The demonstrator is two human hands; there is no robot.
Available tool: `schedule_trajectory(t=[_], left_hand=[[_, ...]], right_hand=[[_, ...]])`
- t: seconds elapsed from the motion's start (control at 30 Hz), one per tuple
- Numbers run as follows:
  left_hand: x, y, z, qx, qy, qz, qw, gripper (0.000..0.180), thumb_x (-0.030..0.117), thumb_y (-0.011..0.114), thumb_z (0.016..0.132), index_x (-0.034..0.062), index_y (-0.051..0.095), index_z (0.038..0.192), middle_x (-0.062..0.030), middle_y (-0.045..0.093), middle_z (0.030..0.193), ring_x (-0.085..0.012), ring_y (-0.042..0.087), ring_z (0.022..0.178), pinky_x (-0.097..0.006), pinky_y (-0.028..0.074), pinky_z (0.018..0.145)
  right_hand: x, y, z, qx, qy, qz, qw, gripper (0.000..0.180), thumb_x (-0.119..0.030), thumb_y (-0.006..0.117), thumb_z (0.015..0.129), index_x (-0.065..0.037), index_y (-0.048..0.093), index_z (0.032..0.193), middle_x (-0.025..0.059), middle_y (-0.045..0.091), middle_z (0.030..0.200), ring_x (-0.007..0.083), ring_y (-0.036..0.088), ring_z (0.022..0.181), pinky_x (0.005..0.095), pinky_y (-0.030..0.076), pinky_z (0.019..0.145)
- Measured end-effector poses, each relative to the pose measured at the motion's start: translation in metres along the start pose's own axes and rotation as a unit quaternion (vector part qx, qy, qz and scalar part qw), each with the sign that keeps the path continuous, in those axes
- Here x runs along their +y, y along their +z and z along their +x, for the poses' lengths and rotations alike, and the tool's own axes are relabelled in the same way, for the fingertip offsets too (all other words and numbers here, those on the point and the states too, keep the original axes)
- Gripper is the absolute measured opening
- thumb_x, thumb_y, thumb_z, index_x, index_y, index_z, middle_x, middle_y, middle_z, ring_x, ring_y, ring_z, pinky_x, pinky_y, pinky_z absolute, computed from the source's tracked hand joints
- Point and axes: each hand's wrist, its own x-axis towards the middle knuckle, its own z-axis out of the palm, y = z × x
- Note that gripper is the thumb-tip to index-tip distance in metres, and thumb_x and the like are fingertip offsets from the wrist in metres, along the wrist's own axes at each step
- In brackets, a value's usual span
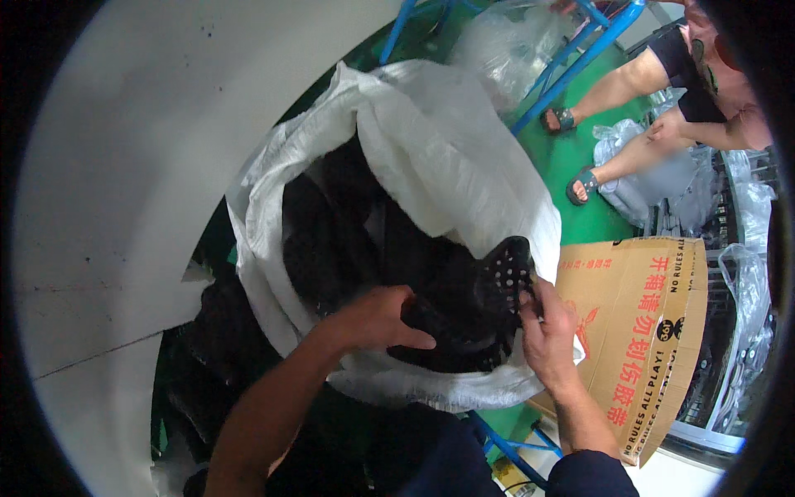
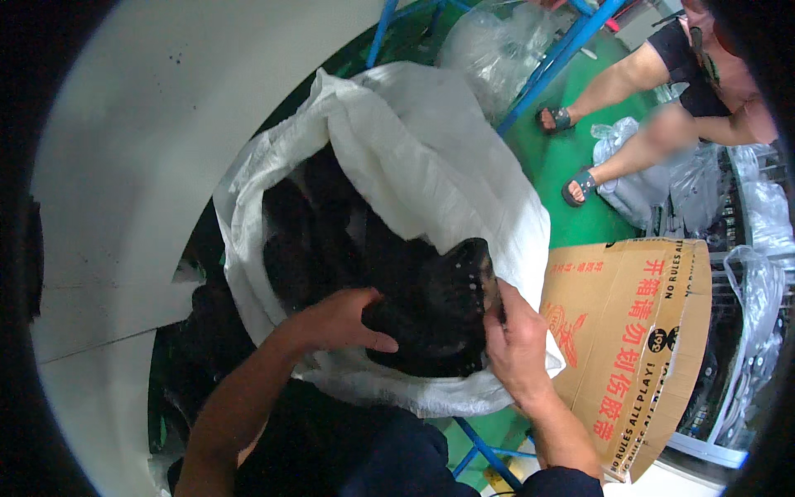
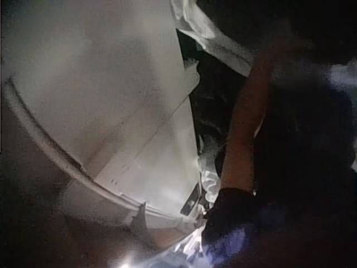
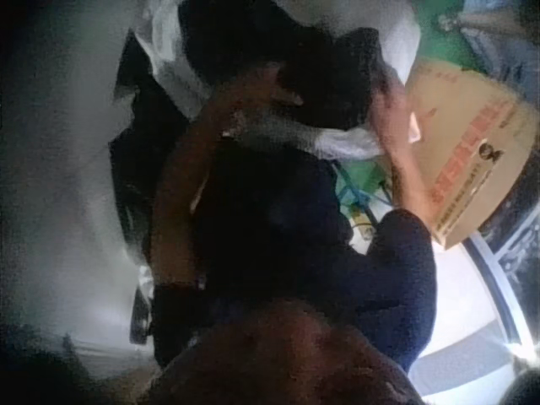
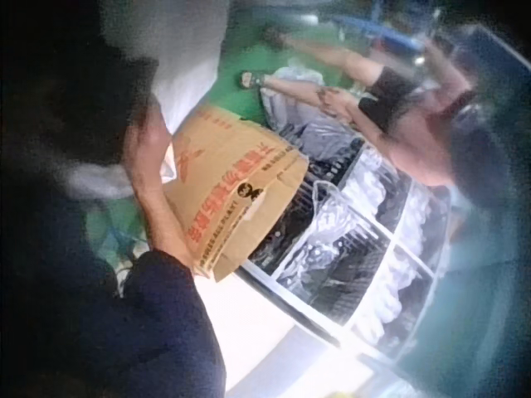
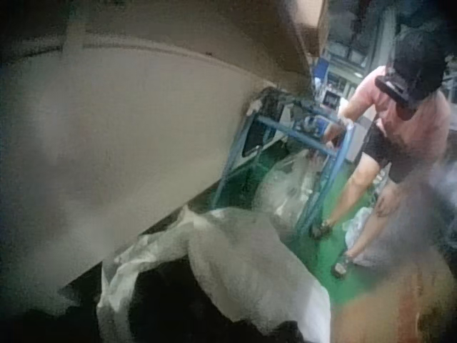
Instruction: The person takes shoe components out of a white bag, turns them over and handles them by hand, and arranges them inside the bag.
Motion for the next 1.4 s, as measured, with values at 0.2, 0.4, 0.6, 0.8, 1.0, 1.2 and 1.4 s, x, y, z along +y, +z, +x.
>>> schedule_trajectory(t=[0.2,0.4,0.6,0.8,1.0,1.2,1.4], left_hand=[[0.026,0.003,-0.009,0.196,0.113,-0.122,0.966,0.058,0.025,0.085,0.072,-0.0049,0.056,0.113,-0.0158,0.066,0.105,-0.0217,0.065,0.096,-0.033,0.051,0.088],[0.021,0.0,-0.011,0.172,0.235,-0.303,0.907,0.068,0.0,0.076,0.074,0.0036,0.044,0.133,-0.0115,0.054,0.13,-0.0211,0.054,0.12,-0.035,0.047,0.101],[0.04,-0.007,-0.016,0.041,0.296,-0.495,0.816,0.058,-0.008,0.068,0.08,0.0038,0.043,0.131,-0.0107,0.05,0.132,-0.0208,0.052,0.122,-0.035,0.043,0.105],[0.029,-0.002,-0.01,0.063,0.322,-0.503,0.799,0.051,-0.009,0.064,0.082,0.0035,0.046,0.129,-0.0094,0.051,0.131,-0.0193,0.053,0.12,-0.033,0.043,0.104],[0.034,-0.009,-0.013,0.113,0.266,-0.487,0.824,0.04,-0.005,0.063,0.085,-0.0015,0.055,0.124,-0.0091,0.055,0.13,-0.017,0.054,0.119,-0.033,0.043,0.105],[0.031,-0.007,-0.004,0.126,0.3,-0.573,0.752,0.032,-0.002,0.062,0.089,-0.0008,0.058,0.12,-0.0108,0.058,0.13,-0.0215,0.055,0.121,-0.037,0.041,0.107],[0.029,-0.007,0.01,0.157,0.329,-0.649,0.668,0.03,0.001,0.055,0.091,-0.0015,0.054,0.122,-0.0122,0.058,0.129,-0.0241,0.054,0.122,-0.041,0.038,0.11]], right_hand=[[-0.021,0.011,0.012,-0.013,-0.221,-0.263,0.939,0.069,-0.001,0.066,0.062,0.0,0.053,0.13,0.0187,0.06,0.113,0.038,0.056,0.108,0.0425,0.047,0.093],[-0.02,0.027,0.014,-0.066,-0.128,0.091,0.985,0.069,-0.013,0.075,0.076,0.001,0.044,0.135,0.0236,0.056,0.127,0.0372,0.052,0.123,0.0414,0.042,0.105],[0.004,0.044,0.024,-0.19,0.076,0.378,0.903,0.06,-0.007,0.072,0.084,0.0,0.043,0.136,0.015,0.057,0.127,0.0266,0.058,0.117,0.0368,0.046,0.101],[-0.013,0.07,0.019,-0.118,0.089,0.608,0.78,0.068,-0.006,0.075,0.082,-0.002,0.039,0.14,0.0109,0.055,0.13,0.0223,0.055,0.119,0.0353,0.043,0.103],[-0.026,0.057,0.036,-0.159,0.013,0.458,0.875,0.069,-0.011,0.077,0.084,-0.001,0.037,0.14,0.0099,0.054,0.129,0.0183,0.052,0.116,0.0342,0.042,0.101],[-0.038,0.051,0.042,-0.134,0.013,0.44,0.888,0.069,-0.014,0.077,0.084,0.002,0.038,0.14,0.0126,0.057,0.128,0.0205,0.055,0.115,0.035,0.043,0.101],[-0.013,0.078,0.024,-0.123,-0.018,0.253,0.959,0.082,-0.017,0.081,0.08,0.004,0.033,0.144,0.021,0.06,0.125,0.0271,0.058,0.117,0.038,0.044,0.102]])
